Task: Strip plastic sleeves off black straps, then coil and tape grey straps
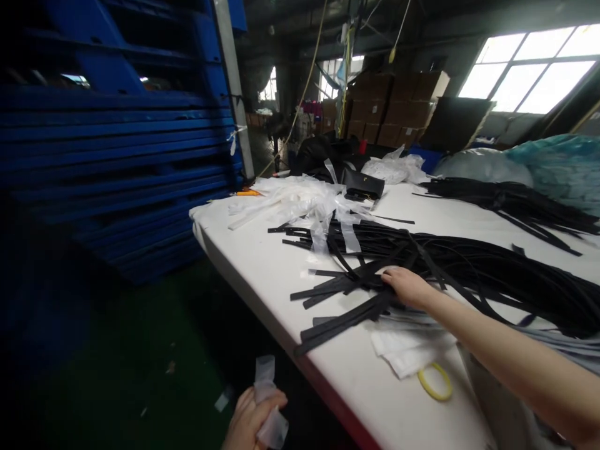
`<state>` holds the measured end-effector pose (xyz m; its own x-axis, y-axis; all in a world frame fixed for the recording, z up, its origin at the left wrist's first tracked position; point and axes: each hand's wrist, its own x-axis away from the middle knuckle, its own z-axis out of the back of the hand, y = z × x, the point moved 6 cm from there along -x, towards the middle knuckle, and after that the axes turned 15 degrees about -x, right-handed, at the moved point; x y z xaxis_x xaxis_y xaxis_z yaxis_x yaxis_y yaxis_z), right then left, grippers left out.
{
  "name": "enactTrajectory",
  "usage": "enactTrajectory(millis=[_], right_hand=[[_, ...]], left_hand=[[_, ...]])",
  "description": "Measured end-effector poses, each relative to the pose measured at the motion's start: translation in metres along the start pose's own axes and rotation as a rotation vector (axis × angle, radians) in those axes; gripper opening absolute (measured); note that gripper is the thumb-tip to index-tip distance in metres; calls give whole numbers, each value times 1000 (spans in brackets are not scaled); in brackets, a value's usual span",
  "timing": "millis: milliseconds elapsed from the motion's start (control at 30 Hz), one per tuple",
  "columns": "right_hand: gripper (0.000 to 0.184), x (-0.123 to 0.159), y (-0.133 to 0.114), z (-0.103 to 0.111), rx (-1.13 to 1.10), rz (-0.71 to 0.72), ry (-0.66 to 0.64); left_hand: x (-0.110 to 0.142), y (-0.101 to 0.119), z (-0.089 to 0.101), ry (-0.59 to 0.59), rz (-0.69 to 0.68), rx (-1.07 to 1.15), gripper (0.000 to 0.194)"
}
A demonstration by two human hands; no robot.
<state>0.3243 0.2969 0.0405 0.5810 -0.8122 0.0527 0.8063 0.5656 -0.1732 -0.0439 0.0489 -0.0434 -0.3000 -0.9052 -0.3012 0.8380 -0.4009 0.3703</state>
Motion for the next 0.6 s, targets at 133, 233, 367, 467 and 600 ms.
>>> enactTrajectory(millis=[133, 233, 367, 467, 600], right_hand=[[55, 21, -9, 8, -77, -98, -1], [61, 23, -19, 21, -284, -282, 38], [19, 19, -16, 24, -570, -703, 157], [41, 9, -17, 15, -714, -844, 206], [36, -8, -36, 9, -981, -850, 377]], left_hand=[[-3, 10, 11, -39, 51, 10, 36], [-1, 19, 17, -64, 73, 31, 36], [6, 24, 19, -49, 29, 10, 37], [13, 22, 17, -35, -48, -13, 39], [22, 17, 16, 7, -147, -30, 41]])
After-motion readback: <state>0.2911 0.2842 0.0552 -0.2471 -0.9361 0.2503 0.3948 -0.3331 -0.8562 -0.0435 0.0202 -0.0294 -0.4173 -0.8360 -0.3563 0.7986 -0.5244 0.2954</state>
